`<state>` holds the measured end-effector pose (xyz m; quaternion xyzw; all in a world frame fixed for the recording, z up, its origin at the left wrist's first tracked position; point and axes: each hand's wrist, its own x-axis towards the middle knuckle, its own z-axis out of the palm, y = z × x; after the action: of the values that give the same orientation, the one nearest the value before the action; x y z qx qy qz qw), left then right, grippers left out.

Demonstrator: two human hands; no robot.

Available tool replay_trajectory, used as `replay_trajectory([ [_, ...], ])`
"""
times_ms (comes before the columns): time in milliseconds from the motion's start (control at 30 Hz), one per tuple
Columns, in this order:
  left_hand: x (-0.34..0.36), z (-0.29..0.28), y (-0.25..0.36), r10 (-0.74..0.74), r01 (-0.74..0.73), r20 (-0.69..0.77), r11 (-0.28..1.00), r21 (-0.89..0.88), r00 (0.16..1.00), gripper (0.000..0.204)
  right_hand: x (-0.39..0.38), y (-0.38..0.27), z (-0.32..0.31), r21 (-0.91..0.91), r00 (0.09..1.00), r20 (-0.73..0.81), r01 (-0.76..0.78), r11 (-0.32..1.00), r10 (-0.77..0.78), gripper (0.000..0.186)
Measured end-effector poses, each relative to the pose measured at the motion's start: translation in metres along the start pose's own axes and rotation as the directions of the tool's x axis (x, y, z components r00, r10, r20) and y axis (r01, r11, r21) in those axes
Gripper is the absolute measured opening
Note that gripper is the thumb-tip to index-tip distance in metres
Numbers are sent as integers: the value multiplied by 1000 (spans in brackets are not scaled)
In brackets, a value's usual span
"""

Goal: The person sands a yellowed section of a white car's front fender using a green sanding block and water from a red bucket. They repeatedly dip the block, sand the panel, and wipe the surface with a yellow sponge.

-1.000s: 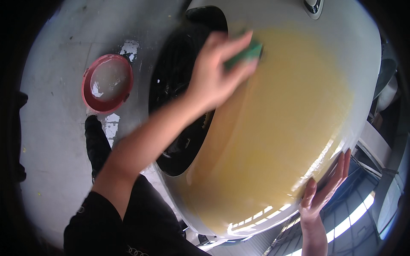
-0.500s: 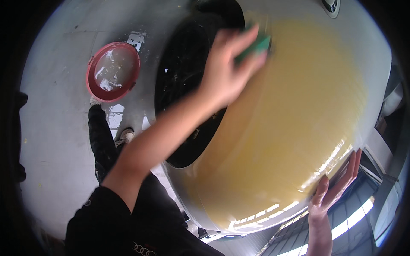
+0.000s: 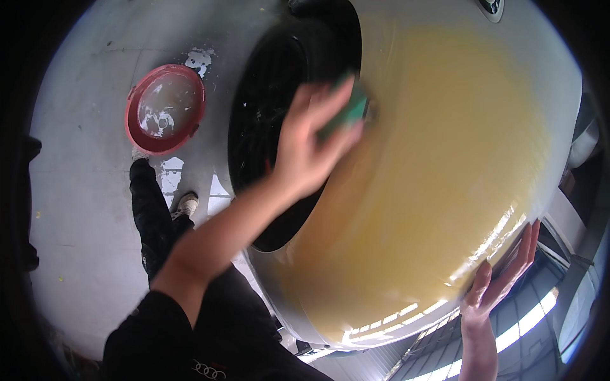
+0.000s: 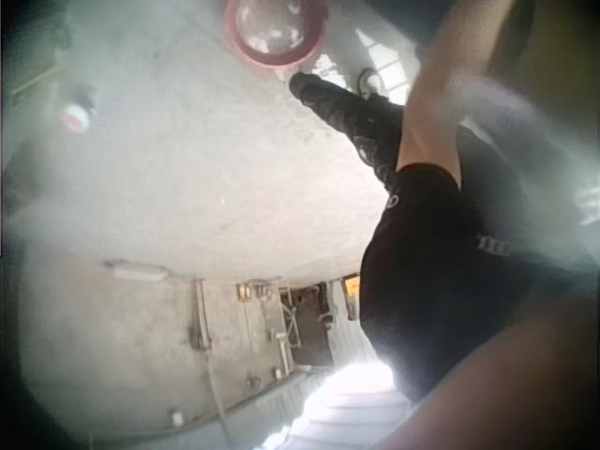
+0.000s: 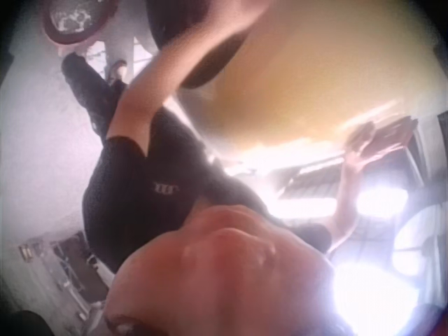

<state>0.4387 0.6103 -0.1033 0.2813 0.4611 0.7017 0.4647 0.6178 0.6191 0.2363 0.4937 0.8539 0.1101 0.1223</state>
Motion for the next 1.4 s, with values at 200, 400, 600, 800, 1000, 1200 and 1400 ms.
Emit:
replay_trajectory([
  [200, -2, 5, 12, 90, -87, -72, 995, 41, 993, 59, 0, 0, -2, 3, 1000, 6, 4, 1000, -4, 83],
  [400, 82, 22, 0, 43, -46, 20, 992, 119, 999, 54, -1, -1, 0, 5, 1000, -9, -19, 1000, 19, 83],
  [600, 11, 7, 20, 170, -170, -2, 985, 30, 985, 58, 1, -4, -1, 14, 1000, -11, -15, 1000, 15, 83],
  [800, 120, 28, -4, -2, -2, 67, 998, 61, 998, 54, 2, -3, 1, 28, 999, -27, 19, 999, -18, 81],
  [1000, -52, -13, 35, 311, -306, 142, 950, -55, 940, 61, -2, 1, -1, 5, 1000, -11, 7, 1000, -7, 78],
  [1200, -3, 5, 30, 318, -319, 100, 948, -6, 943, 56, 2, 15, 5, 50, 998, -54, 47, 998, -45, 72],
  [1400, -94, -36, 32, 306, -298, 175, 952, -67, 936, 56, 13, 23, 3, 59, 996, -57, 65, 996, -62, 69],
])
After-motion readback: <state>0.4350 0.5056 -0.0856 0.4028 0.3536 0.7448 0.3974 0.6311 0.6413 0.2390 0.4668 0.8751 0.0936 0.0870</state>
